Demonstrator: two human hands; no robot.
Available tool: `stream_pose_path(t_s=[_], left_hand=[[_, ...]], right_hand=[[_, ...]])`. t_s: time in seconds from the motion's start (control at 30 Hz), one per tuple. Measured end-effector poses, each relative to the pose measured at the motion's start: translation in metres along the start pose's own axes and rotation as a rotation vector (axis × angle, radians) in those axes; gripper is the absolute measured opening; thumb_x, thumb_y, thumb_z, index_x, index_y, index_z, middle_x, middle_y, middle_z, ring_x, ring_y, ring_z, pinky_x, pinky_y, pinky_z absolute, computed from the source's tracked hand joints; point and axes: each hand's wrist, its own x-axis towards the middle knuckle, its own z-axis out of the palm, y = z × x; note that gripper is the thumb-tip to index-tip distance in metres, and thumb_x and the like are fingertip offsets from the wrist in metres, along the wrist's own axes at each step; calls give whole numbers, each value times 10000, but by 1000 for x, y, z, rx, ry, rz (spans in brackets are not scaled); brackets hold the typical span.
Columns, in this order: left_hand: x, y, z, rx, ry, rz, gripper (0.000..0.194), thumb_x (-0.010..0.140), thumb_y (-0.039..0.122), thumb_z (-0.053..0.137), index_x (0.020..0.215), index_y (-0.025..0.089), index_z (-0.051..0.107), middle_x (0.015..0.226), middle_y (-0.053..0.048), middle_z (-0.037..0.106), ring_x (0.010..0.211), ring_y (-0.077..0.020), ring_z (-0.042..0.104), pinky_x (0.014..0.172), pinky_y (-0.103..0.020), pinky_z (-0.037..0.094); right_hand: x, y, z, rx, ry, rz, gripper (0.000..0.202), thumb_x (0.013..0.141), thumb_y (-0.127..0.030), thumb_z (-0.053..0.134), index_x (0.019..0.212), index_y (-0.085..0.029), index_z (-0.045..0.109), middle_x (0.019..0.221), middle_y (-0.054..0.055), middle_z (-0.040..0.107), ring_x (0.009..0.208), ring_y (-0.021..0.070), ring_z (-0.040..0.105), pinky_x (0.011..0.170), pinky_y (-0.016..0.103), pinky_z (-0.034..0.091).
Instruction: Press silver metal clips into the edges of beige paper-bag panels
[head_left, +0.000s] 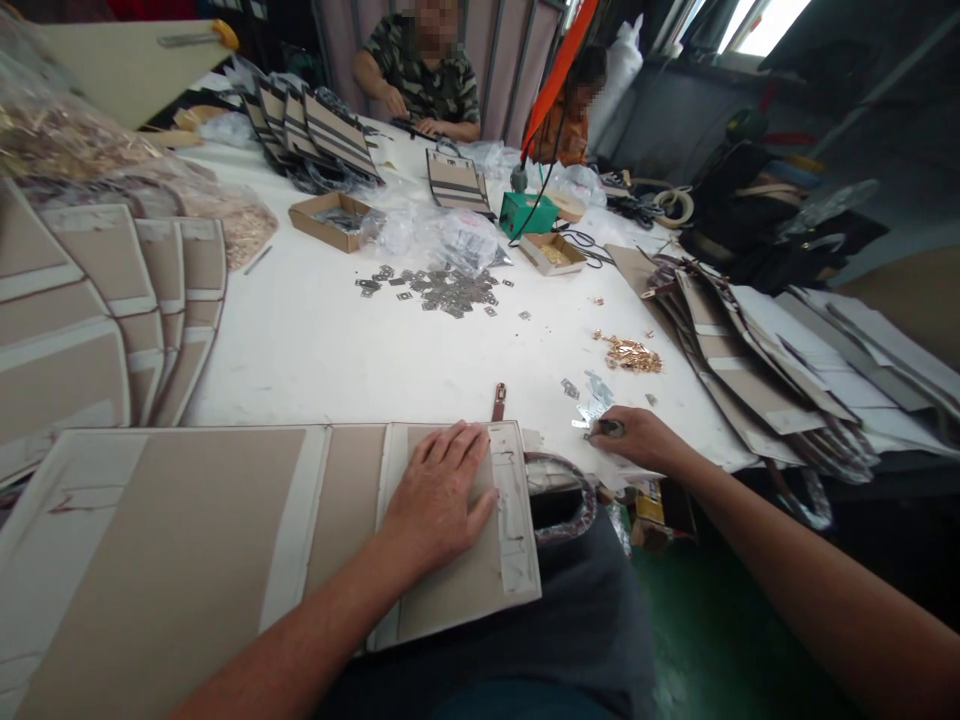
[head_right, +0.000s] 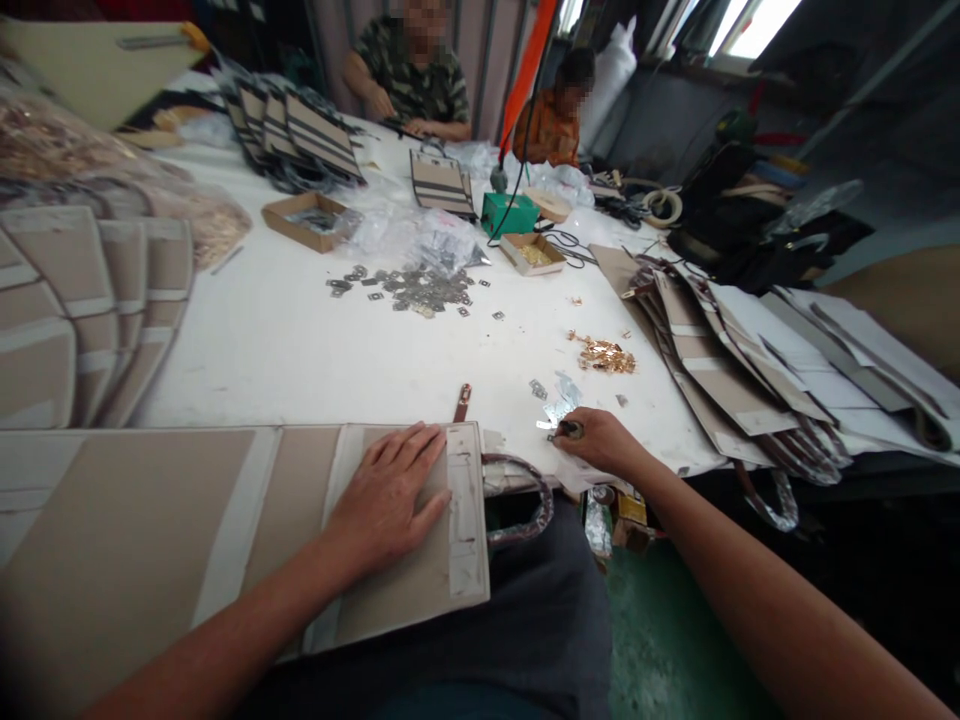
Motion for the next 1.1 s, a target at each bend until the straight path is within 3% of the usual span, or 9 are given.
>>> stream_pose_path(t_s=[0.1,0.2,0.37,0.47,0.77,0.93,1.1], left_hand=[[0,0,0,-7,-3,-1,675,998,454,551,1603,184,419,1667,-98,439,1553,-317,339,1295,-517,227],[0,1,-1,-18,0,6,689,989,453,566,1608,198,407,1673,-99,426,1557,-318,335,1298,-516,224],[-1,3,-3,-15,-13,-11,697,981,452,578,1606,194,405,1664,-108,433,1560,-323,325,1294,-520,242],[-2,3,-3,-11,-1,-1,707,986,471,572,1608,181,400,1660,-115,436,1556,-317,330,1305,-511,220],[-4,3,-4,-23,-1,-11,717,993,495,554,1609,162,399,1652,-118,448,1555,-312,334,1305,-496,210],[-4,3,-3,-28,-1,-8,720,999,500,541,1612,152,391,1658,-117,443,1561,-310,321,1302,-497,209],[-4,1,-2,-34,5,-12,724,988,501,556,1611,172,390,1657,-116,443,1559,-306,333,1307,-492,202]], right_hand=[[-4,-16,-10,3,-66,15,183,811,-369,657,805,-202,729,795,25,747,781,218,677,746,316,484],[-7,-49,-12,118,-99,51,185,821,-360,670,855,-195,747,679,0,715,662,189,648,655,289,472],[7,-120,5,300,-133,-67,174,801,-288,695,914,-193,787,747,-9,750,703,165,666,676,253,486],[26,-144,17,303,-210,-155,169,773,-254,678,888,-187,783,782,-15,753,739,163,663,701,248,483],[50,-149,27,265,-389,-154,204,723,-282,662,871,-188,766,735,-35,715,693,160,630,664,252,471],[54,-151,29,334,-406,-64,192,687,-293,686,835,-191,752,659,-42,669,639,161,606,593,254,467],[56,-156,29,255,-369,-75,172,683,-279,673,803,-190,757,662,-30,680,660,166,614,590,255,452]])
